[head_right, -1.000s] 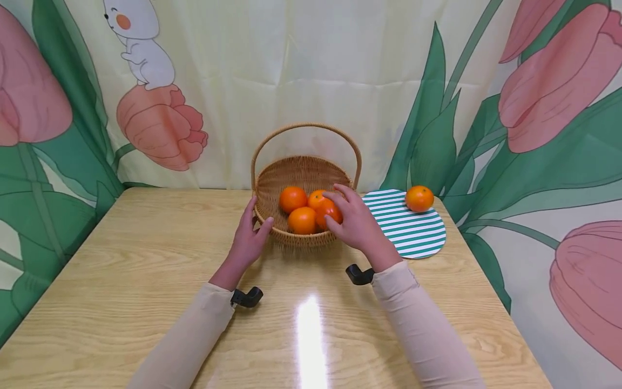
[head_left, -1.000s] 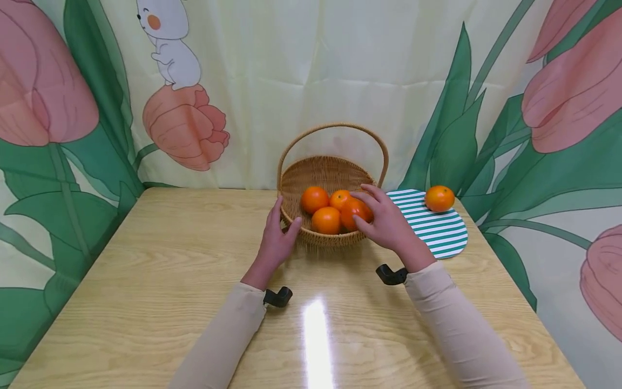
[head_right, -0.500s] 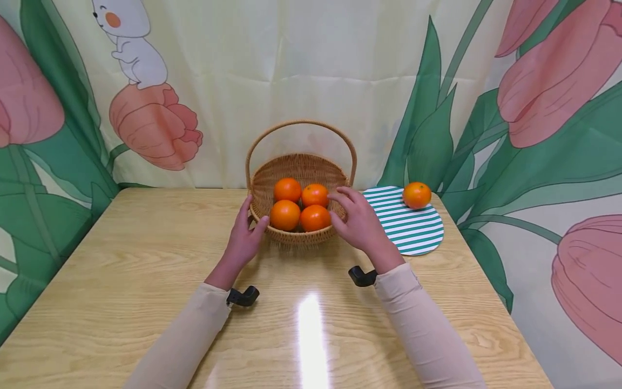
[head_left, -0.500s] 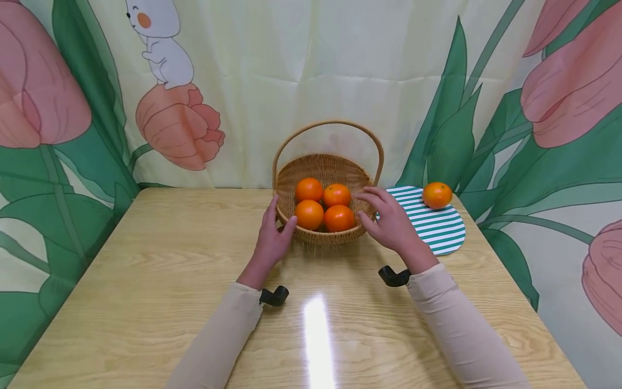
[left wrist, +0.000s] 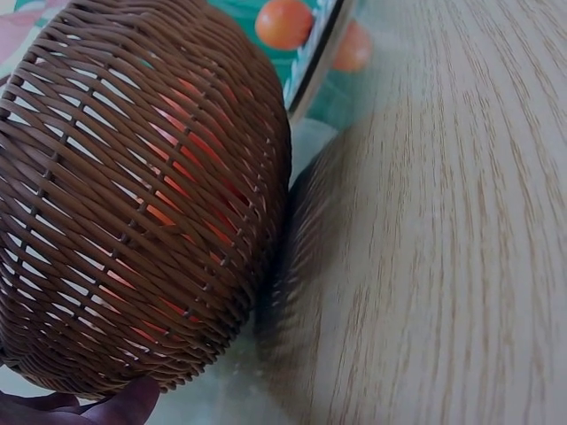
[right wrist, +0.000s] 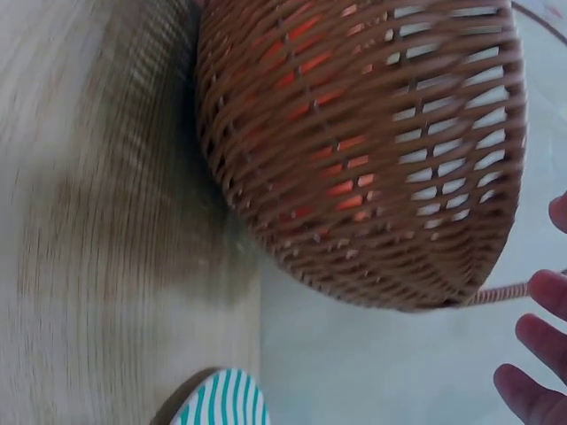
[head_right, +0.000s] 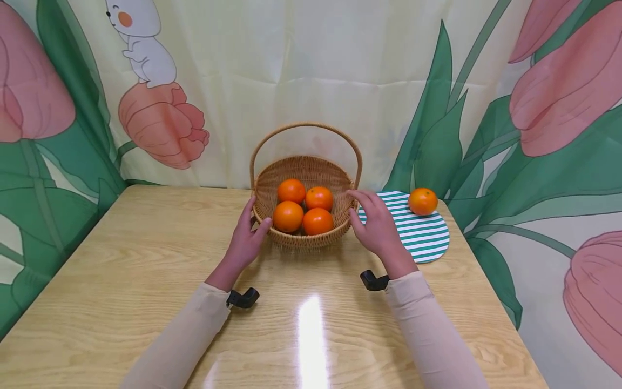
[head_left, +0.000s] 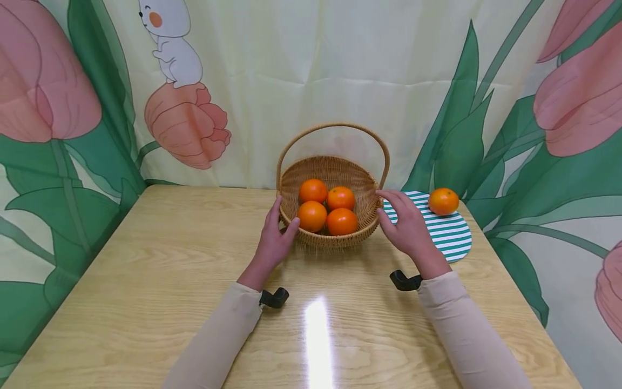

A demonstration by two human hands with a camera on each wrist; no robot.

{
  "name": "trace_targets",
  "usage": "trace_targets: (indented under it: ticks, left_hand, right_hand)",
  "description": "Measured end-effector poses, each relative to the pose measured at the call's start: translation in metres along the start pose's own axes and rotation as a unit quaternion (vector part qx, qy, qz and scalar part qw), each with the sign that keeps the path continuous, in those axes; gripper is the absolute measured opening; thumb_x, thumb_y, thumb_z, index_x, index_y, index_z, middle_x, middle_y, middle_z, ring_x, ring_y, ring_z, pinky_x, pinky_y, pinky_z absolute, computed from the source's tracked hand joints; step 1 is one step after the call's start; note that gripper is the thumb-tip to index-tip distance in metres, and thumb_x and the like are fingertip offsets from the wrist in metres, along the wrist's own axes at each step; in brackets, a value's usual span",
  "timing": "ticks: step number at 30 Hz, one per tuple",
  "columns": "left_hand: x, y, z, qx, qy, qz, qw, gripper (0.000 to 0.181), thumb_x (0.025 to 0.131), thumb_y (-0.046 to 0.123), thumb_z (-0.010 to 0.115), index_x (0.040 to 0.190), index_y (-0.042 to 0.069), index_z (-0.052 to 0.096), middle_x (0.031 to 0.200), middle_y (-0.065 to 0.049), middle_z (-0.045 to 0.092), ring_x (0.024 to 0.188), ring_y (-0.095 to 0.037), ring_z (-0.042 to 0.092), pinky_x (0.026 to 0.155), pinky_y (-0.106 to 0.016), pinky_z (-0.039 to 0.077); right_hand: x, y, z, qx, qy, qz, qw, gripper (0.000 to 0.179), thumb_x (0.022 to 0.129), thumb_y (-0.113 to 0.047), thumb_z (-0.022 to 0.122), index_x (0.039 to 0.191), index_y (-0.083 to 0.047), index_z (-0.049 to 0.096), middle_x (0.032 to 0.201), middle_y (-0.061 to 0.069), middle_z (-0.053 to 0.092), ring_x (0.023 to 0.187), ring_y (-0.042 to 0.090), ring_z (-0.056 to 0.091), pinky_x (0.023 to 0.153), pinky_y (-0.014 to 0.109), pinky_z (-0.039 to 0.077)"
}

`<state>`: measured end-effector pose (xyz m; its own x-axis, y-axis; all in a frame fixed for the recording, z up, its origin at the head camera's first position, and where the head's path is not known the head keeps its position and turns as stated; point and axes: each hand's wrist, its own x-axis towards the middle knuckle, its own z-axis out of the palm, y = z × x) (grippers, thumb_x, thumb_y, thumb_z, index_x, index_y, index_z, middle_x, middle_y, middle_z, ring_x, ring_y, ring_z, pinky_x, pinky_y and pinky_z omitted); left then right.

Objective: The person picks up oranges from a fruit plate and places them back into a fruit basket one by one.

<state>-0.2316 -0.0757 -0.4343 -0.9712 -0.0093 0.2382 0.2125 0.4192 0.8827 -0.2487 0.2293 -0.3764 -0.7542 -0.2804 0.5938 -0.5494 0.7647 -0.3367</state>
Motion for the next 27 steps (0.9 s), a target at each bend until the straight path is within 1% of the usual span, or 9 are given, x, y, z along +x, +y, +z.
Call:
trace_targets:
  ticks: [3,10,17,22,27]
  left_hand:
    - [0.0,0.0,0.0,-0.001,0.001,0.001,1.0,0.074,0.098,0.043,0.052,0.157,0.023,0.012,0.161,-0.011,0.017,0.146,-0.034,0.022,0.115,-0.057,0.028]
    - [0.0,0.001,-0.001,-0.018,-0.005,0.002,0.9998,0.075,0.097,0.05,0.05,0.157,0.024,0.011,0.16,-0.012,0.016,0.145,-0.035,0.025,0.109,-0.055,0.037]
    - [0.001,0.002,-0.003,-0.024,-0.009,0.0,0.9997,0.073,0.098,0.043,0.051,0.157,0.025,0.011,0.161,-0.011,0.015,0.145,-0.035,0.027,0.108,-0.054,0.039]
    - [0.001,0.002,-0.003,-0.026,-0.011,-0.003,0.9996,0.074,0.098,0.045,0.051,0.157,0.025,0.011,0.161,-0.01,0.015,0.144,-0.034,0.028,0.107,-0.051,0.042]
    - [0.0,0.003,-0.002,-0.031,-0.012,-0.007,0.9994,0.074,0.098,0.045,0.052,0.157,0.026,0.011,0.161,-0.012,0.015,0.144,-0.036,0.029,0.106,-0.051,0.042]
  right_hand:
    - [0.0,0.007,0.0,-0.005,0.003,0.013,0.9999,0.042,0.095,-0.015,0.058,0.137,-0.011,0.052,0.134,0.016,0.055,0.123,0.035,0.05,0.101,0.055,0.044]
    - [0.002,0.025,0.001,-0.01,0.005,0.049,0.9987,0.045,0.097,-0.016,0.056,0.141,-0.012,0.047,0.139,0.019,0.049,0.128,0.038,0.045,0.104,0.059,0.04]
    - [0.006,0.044,0.002,-0.02,0.007,0.089,0.9958,0.045,0.097,-0.016,0.055,0.141,-0.011,0.047,0.143,0.02,0.043,0.13,0.039,0.041,0.105,0.061,0.039]
    - [0.009,0.054,0.002,-0.026,0.0,0.114,0.9931,0.044,0.098,-0.017,0.053,0.141,-0.009,0.047,0.145,0.02,0.041,0.131,0.039,0.039,0.106,0.061,0.038]
    - [0.011,0.065,0.0,-0.027,-0.004,0.133,0.9907,0.044,0.098,-0.016,0.051,0.141,-0.007,0.046,0.145,0.021,0.038,0.132,0.042,0.037,0.107,0.063,0.036]
